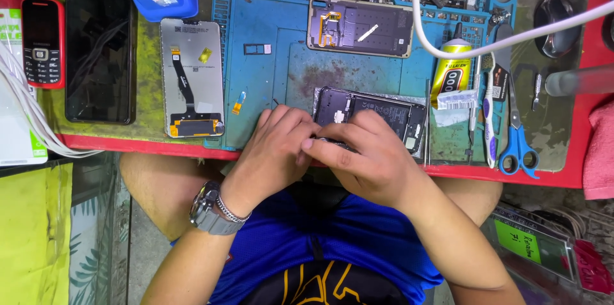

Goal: The person uses a screwdriver to remove screws from the back of a smartphone. They then lift the back cover, disconnect a ribbon cable, and place the cover aside. The person continues to use the screwdriver on the internal components of the phone.

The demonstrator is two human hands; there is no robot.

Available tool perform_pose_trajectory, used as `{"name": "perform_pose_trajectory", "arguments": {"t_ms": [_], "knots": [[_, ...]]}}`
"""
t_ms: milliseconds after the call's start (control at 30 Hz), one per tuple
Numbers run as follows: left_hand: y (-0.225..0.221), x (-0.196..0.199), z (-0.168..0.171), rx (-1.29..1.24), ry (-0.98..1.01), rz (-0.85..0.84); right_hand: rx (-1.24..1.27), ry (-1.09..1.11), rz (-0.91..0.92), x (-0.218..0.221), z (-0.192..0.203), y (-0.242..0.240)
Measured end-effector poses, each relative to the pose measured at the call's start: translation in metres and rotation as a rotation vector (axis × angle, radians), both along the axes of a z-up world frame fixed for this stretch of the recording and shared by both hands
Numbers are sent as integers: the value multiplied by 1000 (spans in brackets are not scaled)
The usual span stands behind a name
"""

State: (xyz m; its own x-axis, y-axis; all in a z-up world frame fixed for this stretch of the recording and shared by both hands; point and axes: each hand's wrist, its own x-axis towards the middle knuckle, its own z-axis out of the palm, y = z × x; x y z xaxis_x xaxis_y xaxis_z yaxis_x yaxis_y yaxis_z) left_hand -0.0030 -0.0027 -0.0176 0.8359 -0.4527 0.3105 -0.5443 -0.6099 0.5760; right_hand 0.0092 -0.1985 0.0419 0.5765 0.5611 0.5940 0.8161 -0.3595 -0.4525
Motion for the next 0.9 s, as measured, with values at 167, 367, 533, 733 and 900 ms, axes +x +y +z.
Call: {"name": "perform_pose_trajectory", "arguments": {"t_ms": [167,367,533,733,900], "knots": [[0,-4,-11,9,12,-2,134,130,69,-2,4,7],[-2,0,0,-22,-18,2,309,200,-18,-3,-18,-11],[0,0,10,-51,-17,-1,557,391,-262,-23,-49,-70],[-5,8,18,25,-31,-20,731,394,-507,-38,-79,-128],[-18,25,28,245,-42,-71,722,398,-772,-47,-93,-142]]}}
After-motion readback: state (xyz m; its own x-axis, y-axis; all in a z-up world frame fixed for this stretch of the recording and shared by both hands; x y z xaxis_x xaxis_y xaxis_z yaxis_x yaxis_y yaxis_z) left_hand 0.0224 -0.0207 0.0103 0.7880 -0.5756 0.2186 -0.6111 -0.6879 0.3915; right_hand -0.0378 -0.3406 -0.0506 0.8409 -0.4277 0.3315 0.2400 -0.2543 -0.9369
